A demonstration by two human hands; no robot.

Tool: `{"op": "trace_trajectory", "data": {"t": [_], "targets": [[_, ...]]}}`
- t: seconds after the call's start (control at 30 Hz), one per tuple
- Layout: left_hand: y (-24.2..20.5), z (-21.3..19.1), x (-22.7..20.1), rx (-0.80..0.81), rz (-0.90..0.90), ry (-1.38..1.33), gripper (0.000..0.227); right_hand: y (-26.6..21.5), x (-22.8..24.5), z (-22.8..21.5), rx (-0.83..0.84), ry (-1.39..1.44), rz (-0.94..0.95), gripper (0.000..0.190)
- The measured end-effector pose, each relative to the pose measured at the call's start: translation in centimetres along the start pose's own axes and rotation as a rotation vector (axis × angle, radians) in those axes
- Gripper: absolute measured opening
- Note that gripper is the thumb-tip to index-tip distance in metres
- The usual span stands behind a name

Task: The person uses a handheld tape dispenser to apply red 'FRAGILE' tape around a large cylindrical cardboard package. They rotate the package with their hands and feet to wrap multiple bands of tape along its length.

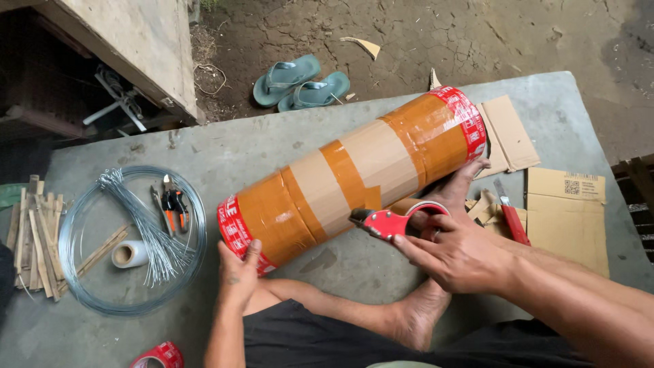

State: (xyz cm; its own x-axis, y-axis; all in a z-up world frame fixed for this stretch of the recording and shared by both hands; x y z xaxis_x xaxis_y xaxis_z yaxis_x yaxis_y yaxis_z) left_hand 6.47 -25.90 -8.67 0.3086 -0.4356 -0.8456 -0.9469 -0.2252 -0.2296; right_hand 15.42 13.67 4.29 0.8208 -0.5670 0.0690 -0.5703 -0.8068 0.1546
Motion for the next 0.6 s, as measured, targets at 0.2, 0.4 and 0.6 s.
{"op": "trace_trajectory", "data": {"t": [0.2, 0.4, 0.6], "targets": [[-2.5, 1.4, 0.4, -0.019, -0.011, -0.036, 0.066, 1.6, 1.9, 0.2, 0.007, -0.012, -0.070, 0.064], [-2.1, 0.0, -3.9, -0.178, 0.321, 0.077, 0.103, 0.7, 2.8, 0.9, 0.089, 0.052, -0.079, 0.063], [-6.6, 2.3, -9.3, 0.407, 0.549, -0.251, 0.071, -0.1, 5.2, 0.8, -0.004, 0.080, -0.125, 0.063]]}}
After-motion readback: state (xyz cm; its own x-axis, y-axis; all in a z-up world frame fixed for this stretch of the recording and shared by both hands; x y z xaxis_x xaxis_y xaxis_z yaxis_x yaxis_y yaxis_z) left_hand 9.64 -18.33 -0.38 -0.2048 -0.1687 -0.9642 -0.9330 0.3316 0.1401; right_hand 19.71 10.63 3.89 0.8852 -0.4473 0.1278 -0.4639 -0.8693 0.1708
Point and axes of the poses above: each hand's wrist, its own y-axis towards the middle knuckle, its own z-axis out of the palm, x = y × z, the point moved 5 cm from there along y, towards the middle knuckle, and after that the axes turned 3 degrees about z, right-handed, at the moved point
